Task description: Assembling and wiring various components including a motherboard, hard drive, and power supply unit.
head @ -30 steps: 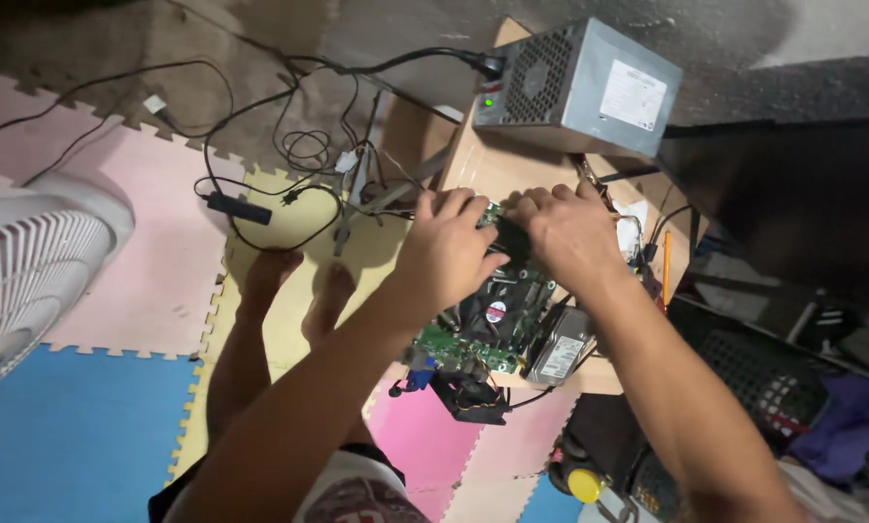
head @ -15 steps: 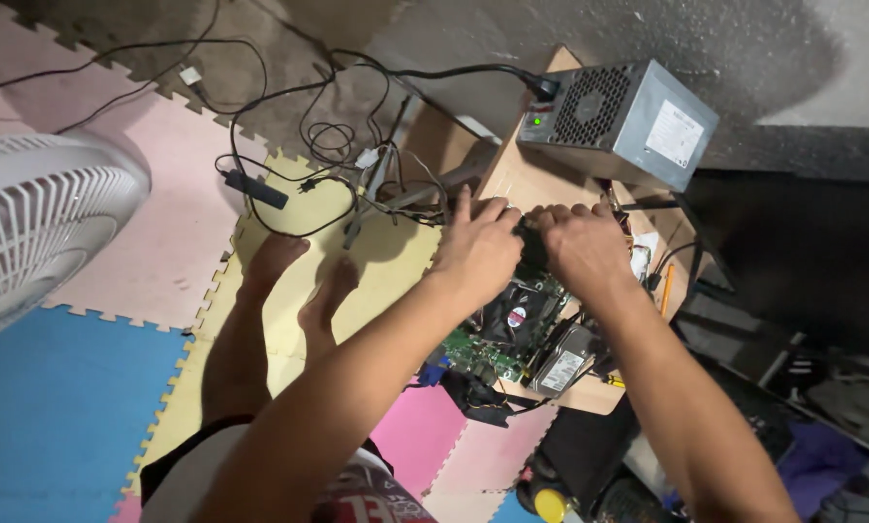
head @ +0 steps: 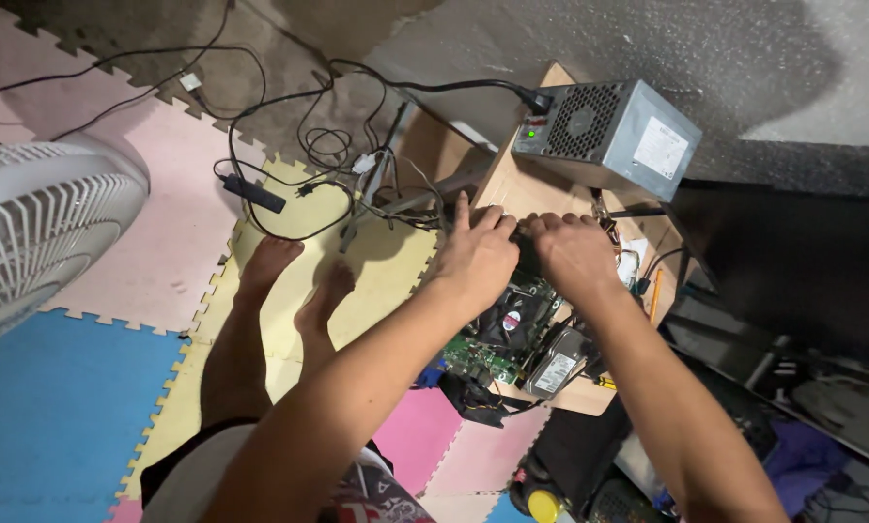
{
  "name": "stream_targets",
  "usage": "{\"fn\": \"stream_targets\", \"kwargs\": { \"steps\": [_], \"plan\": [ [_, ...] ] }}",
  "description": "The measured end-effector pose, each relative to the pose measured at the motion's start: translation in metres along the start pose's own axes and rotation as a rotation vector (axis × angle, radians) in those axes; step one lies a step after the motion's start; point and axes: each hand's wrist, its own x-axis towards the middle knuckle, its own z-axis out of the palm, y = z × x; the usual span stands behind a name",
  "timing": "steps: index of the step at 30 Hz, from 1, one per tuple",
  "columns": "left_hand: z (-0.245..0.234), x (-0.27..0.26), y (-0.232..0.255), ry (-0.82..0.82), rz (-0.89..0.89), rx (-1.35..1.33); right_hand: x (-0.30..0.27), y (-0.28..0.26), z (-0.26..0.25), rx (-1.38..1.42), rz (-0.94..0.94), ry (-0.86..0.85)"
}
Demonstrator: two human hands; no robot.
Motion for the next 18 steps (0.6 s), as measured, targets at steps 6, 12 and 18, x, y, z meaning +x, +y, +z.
{"fn": "stream_targets", "kwargs": {
  "steps": [6, 12, 18],
  "plan": [
    [0.004, 0.004, 0.002, 0.028, -0.004, 0.020, 0.003, -0.002, 0.001, -0.011, 0.026, -0.025],
    [0.004, -0.001, 0.005, 0.005, 0.003, 0.048, -0.014, 0.012, 0.024, 0.042, 0.007, 0.075],
    [0.010, -0.002, 0.002, 0.100, 0.006, -0.013, -0.033, 0.026, -0.014, 0.113, 0.102, 0.048]
  ]
}}
